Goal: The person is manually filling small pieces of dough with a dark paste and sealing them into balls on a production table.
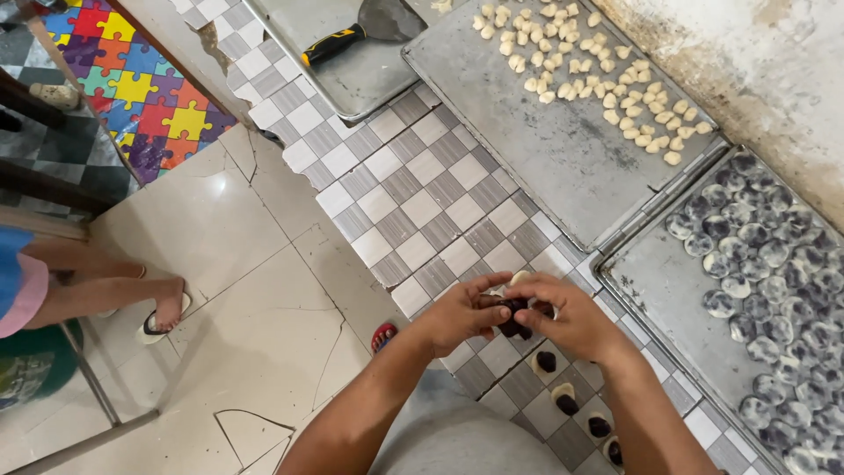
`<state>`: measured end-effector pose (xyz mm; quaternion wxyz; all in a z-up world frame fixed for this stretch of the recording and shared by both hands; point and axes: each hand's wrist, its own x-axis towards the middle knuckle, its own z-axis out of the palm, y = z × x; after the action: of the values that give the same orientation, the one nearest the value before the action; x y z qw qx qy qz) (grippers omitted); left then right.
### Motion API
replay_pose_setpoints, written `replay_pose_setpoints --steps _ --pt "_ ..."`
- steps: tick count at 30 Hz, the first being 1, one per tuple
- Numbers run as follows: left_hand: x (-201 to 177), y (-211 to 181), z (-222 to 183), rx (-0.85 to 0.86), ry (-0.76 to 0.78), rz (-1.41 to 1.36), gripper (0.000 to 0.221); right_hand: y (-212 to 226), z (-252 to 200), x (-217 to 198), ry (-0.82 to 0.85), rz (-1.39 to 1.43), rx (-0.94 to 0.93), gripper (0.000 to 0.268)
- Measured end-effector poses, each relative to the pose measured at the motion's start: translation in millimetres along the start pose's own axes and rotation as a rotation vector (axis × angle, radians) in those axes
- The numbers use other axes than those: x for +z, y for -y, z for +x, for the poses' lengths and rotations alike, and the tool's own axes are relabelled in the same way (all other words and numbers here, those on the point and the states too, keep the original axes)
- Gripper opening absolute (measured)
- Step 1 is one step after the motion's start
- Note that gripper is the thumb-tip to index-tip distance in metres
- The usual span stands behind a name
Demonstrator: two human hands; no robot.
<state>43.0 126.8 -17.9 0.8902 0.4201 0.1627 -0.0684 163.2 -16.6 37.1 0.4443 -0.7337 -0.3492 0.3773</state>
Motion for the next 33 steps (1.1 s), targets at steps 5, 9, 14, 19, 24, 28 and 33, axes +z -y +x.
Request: replay_pose_setpoints --steps 5,9,14,19,24,28,33 --pt "-10 8 2 0.008 -0.033 0.034 0.068 -13 3 -7 -0.023 -0.082 -0.025 0.020" --pt "-15 11 4 0.008 -0.017 -0.030 0.072 -2 0 -7 0.011 -0.038 -0.052 0.027" --pt "-15 14 3 0.021 -0.076 -0.055 0.074 -9 -1 -2 -0.009 -0.048 -0.049 0.025" --pt "-12 9 3 0.036 -0.225 -0.136 0.050 -19 3 -6 -0.190 -0.046 -0.045 0.023" --pt "-14 3 -4 0.070 -0.377 -0.193 0.038 -78 34 5 -0.277 -0.840 -0.054 0.023" --pt "-17 11 -5 0.091 -0.394 -0.221 0.036 -64 28 12 -0.315 -1.006 -0.115 0.029" --pt "-20 15 -6 0.135 -0.420 -0.072 0.046 -9 -4 17 -0.309 -0.572 -0.091 0.035"
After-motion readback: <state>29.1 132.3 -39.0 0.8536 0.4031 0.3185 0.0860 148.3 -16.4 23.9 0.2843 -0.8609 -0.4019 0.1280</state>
